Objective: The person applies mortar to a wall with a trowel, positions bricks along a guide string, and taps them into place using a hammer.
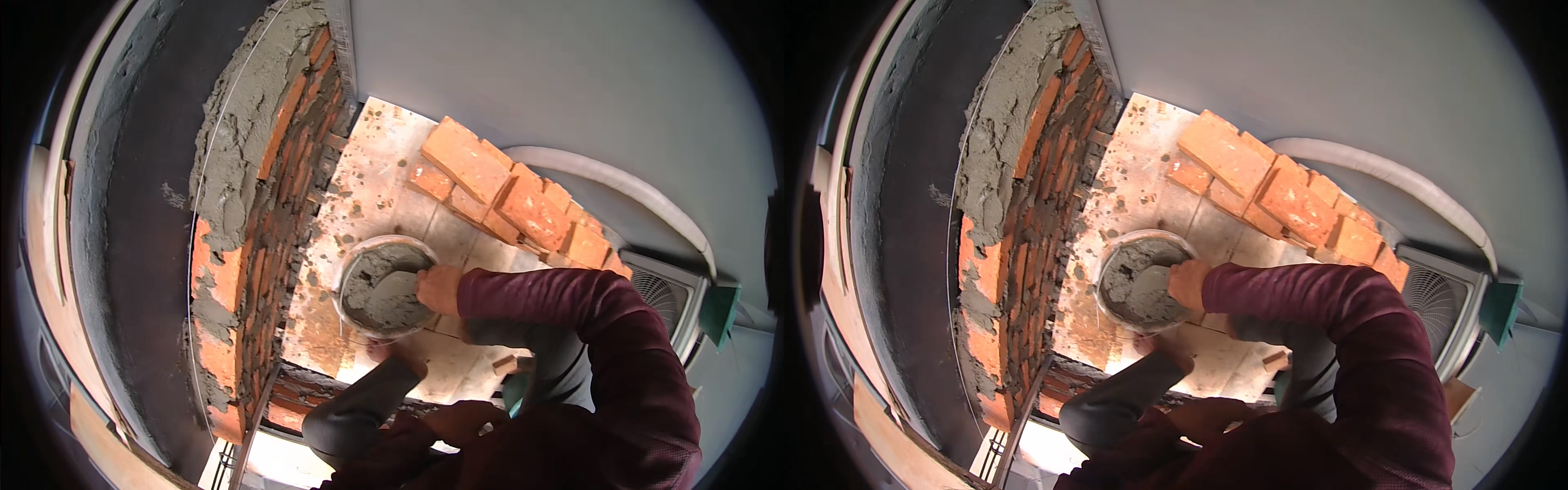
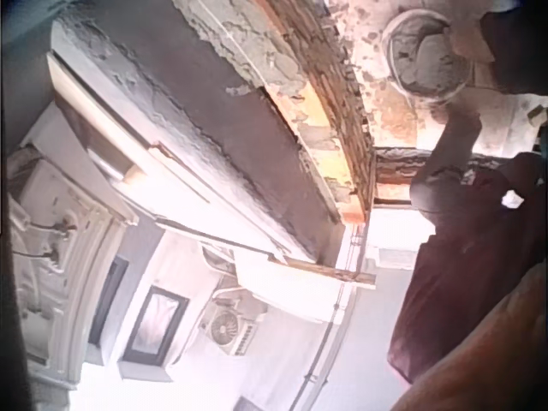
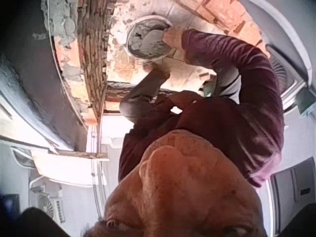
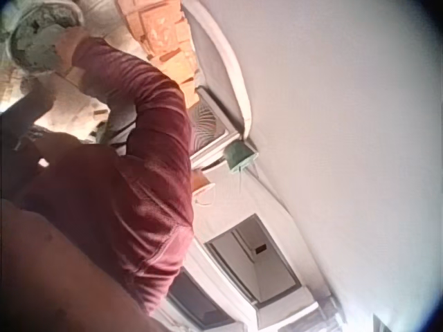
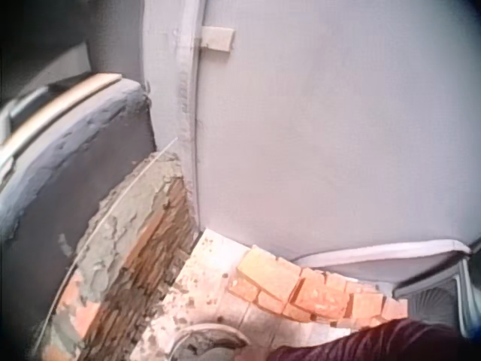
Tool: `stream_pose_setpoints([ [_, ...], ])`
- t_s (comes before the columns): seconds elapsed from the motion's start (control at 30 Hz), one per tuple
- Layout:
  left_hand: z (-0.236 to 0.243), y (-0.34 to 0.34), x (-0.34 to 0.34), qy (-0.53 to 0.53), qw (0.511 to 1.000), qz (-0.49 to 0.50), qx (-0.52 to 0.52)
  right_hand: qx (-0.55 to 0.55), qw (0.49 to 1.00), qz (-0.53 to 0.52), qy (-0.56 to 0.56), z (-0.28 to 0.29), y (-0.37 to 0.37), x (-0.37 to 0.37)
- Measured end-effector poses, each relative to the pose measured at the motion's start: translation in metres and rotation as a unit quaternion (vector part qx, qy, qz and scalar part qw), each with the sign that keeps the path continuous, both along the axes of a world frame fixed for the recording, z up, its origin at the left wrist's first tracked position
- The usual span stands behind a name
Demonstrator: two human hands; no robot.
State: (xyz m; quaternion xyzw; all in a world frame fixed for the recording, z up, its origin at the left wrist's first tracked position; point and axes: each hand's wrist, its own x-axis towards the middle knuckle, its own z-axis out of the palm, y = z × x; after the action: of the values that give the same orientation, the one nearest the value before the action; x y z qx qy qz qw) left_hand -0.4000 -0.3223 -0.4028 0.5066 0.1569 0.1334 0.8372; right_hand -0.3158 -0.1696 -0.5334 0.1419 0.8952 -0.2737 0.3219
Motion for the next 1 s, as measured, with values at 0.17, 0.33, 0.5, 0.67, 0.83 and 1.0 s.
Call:
stream_pose_setpoints([
  [0.17,-0.056,0.042,-0.069,-0.041,0.995,0.092,-0.004,0.053,0.994,0.069,0.061,-0.074,-0.029,0.010],
  [0.33,-0.100,0.098,-0.106,0.076,0.930,0.358,-0.046,0.225,0.944,-0.165,0.173,-0.039,0.136,0.048],
  [0.5,-0.145,0.156,-0.086,0.071,0.822,0.515,-0.234,0.248,0.904,-0.325,0.126,-0.075,0.164,0.096],
  [0.67,-0.185,0.178,-0.031,0.121,0.807,0.529,-0.232,0.089,0.902,-0.393,0.152,-0.040,0.184,0.095],
  [0.83,-0.147,0.182,0.003,0.025,0.825,0.526,-0.204,-0.367,0.638,-0.624,0.261,0.010,0.158,0.070],
  [1.0,-0.083,0.165,-0.019,-0.005,0.795,0.596,-0.108,-0.462,0.549,-0.549,0.429,0.049,0.105,0.032],
])
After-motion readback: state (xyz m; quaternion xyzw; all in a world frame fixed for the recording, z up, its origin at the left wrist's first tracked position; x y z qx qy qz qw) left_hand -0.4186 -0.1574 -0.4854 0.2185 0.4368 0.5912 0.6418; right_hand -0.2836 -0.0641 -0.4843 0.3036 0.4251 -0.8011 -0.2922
